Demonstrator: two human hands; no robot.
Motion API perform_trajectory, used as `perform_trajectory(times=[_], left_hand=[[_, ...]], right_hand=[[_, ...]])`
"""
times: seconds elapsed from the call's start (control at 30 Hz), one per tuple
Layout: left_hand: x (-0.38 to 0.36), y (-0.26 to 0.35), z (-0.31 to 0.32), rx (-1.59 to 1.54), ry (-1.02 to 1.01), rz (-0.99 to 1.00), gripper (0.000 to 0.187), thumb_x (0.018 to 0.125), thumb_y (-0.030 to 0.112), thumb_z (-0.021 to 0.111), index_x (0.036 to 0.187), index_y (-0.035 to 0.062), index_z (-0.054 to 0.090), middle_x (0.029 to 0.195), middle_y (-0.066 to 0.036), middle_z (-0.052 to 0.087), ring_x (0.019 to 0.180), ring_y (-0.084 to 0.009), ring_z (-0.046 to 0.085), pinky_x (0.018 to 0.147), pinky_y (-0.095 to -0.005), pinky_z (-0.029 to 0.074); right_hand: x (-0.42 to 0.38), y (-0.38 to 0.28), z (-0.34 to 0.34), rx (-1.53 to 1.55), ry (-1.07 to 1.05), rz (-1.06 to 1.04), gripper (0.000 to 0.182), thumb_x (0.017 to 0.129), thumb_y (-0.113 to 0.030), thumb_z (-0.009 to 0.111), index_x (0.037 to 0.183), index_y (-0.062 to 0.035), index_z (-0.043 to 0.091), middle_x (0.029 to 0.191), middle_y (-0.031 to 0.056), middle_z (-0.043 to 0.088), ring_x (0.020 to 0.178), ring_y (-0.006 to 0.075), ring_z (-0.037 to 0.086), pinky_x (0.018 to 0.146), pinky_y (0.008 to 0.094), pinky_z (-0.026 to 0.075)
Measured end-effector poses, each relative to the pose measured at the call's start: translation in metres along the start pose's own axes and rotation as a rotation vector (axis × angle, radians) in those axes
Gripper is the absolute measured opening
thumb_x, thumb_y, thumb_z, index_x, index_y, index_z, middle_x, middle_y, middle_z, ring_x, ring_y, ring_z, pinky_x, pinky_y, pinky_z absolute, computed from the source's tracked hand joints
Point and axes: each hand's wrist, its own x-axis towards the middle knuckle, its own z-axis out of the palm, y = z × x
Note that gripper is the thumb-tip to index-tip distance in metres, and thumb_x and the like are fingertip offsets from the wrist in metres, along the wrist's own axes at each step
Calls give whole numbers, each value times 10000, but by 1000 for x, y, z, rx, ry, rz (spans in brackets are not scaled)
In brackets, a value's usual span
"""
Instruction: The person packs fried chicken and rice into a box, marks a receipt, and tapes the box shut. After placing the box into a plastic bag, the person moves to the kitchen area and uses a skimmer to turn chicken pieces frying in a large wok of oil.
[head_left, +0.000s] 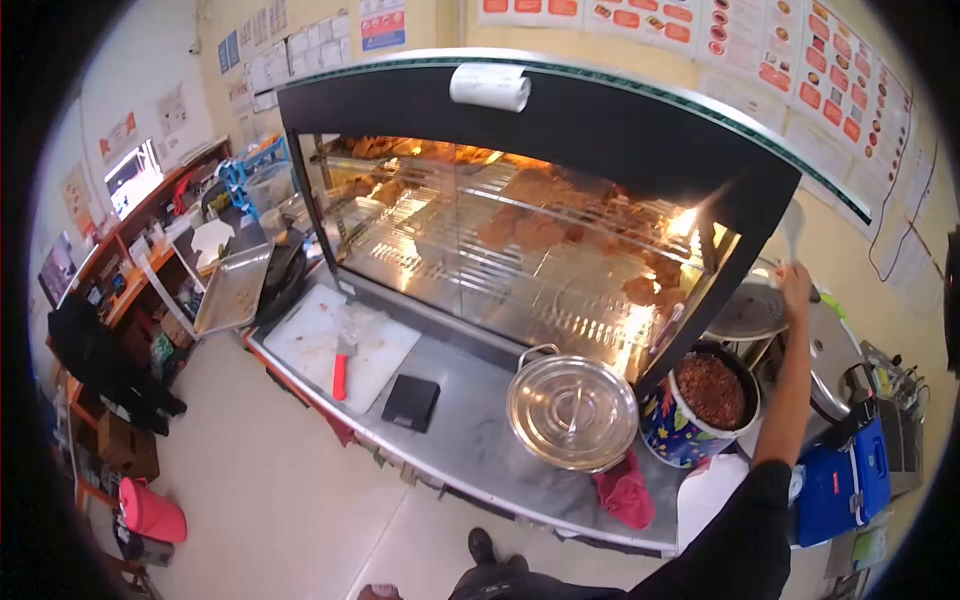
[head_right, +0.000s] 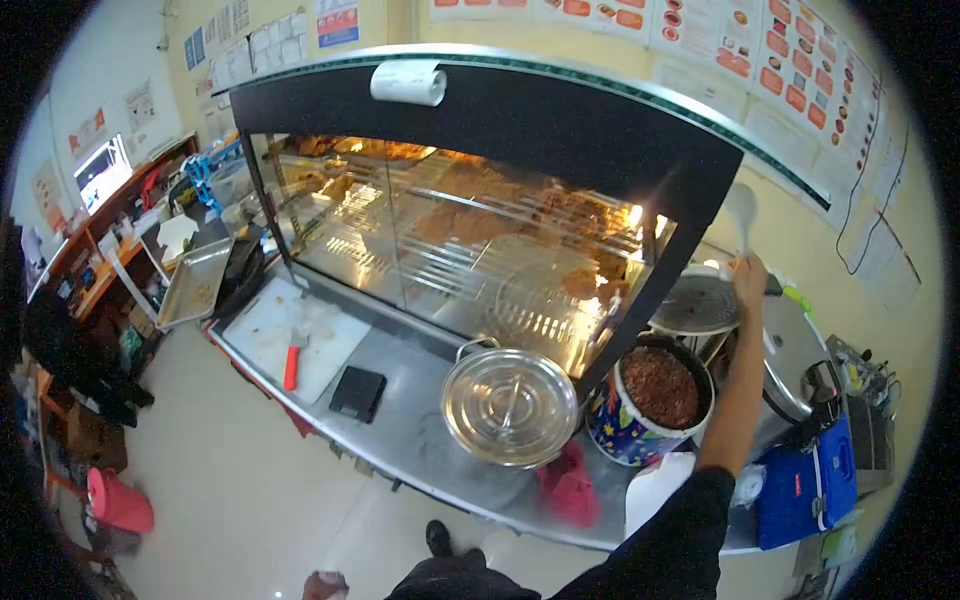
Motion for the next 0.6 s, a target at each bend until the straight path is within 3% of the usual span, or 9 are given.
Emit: perform_trajectory(times=[0.03, 0.1, 0.17, 0.23, 0.3, 0.33, 0.4, 0.5, 0.6], left_hand=[[3, 5, -5, -815, -54, -154, 448, 748, 213, 722, 1110, 3, 561, 994, -117, 663, 890, -195, 640, 786, -314, 534], [-58, 79, -25, -267, 105, -204, 467, 724, 209, 740, 1079, -26, 548, 927, -102, 663, 815, -194, 644, 730, -326, 543], [-62, 68, -10, -402, -55, -173, 374, 722, 201, 736, 977, -25, 583, 882, -89, 662, 809, -194, 646, 714, -347, 540], [-65, 67, 4, -495, -186, -146, 349, 754, 206, 709, 1002, -7, 590, 904, -86, 659, 821, -191, 644, 715, -346, 541], [-72, 39, 35, -548, -293, -138, 401, 818, 224, 659, 1155, 25, 570, 995, -95, 655, 850, -183, 639, 734, -322, 543], [-53, -8, 67, -983, -483, -46, 251, 834, 164, 635, 1044, 27, 620, 878, -65, 652, 756, -172, 629, 665, -307, 537], [-105, 39, 51, -841, -231, -197, 175, 840, 159, 629, 972, 45, 645, 824, -40, 628, 715, -171, 608, 640, -320, 520], [-115, 38, 49, -774, -182, -322, 182, 840, 174, 625, 978, 57, 650, 822, -35, 627, 728, -167, 608, 646, -309, 505], [-120, 32, 43, -768, -163, -401, 189, 840, 189, 621, 984, 69, 655, 819, -29, 626, 742, -163, 608, 653, -298, 490]], right_hand=[[-44, -35, -21, -26, 63, -9, 281, 866, -185, 476, 805, 49, 619, 739, 168, 630, 684, 233, 592, 633, 365, 432], [-111, -5, -30, 62, 86, -15, 293, 921, -218, 491, 812, 34, 595, 709, 88, 560, 648, 173, 499, 606, 345, 398], [-183, -5, -33, 363, 24, 239, 236, 911, -154, 450, 707, -42, 488, 648, 7, 456, 596, 120, 451, 520, 246, 364], [-237, 41, -30, 601, -71, 529, 187, 893, -162, 467, 823, -4, 538, 696, 29, 488, 610, 80, 425, 520, 199, 331], [-274, 46, -37, 588, 88, 714, 204, 887, -174, 479, 854, 22, 522, 713, 57, 491, 600, 142, 450, 540, 261, 388], [-298, 68, -40, 274, 269, 420, 228, 881, -188, 493, 883, 37, 523, 728, 86, 502, 623, 186, 477, 582, 304, 414], [-357, 88, -60, -58, 412, 307, 287, 865, -208, 529, 945, 67, 530, 787, 159, 536, 727, 284, 540, 697, 381, 446], [-438, 71, -86, -331, 151, 797, 393, 830, -194, 605, 1098, 78, 516, 1048, 267, 556, 1022, 383, 556, 861, 434, 436], [-463, 98, -91, -602, -69, 784, 483, 806, -160, 639, 1204, 50, 463, 1207, 260, 500, 1142, 423, 487, 913, 459, 418]])
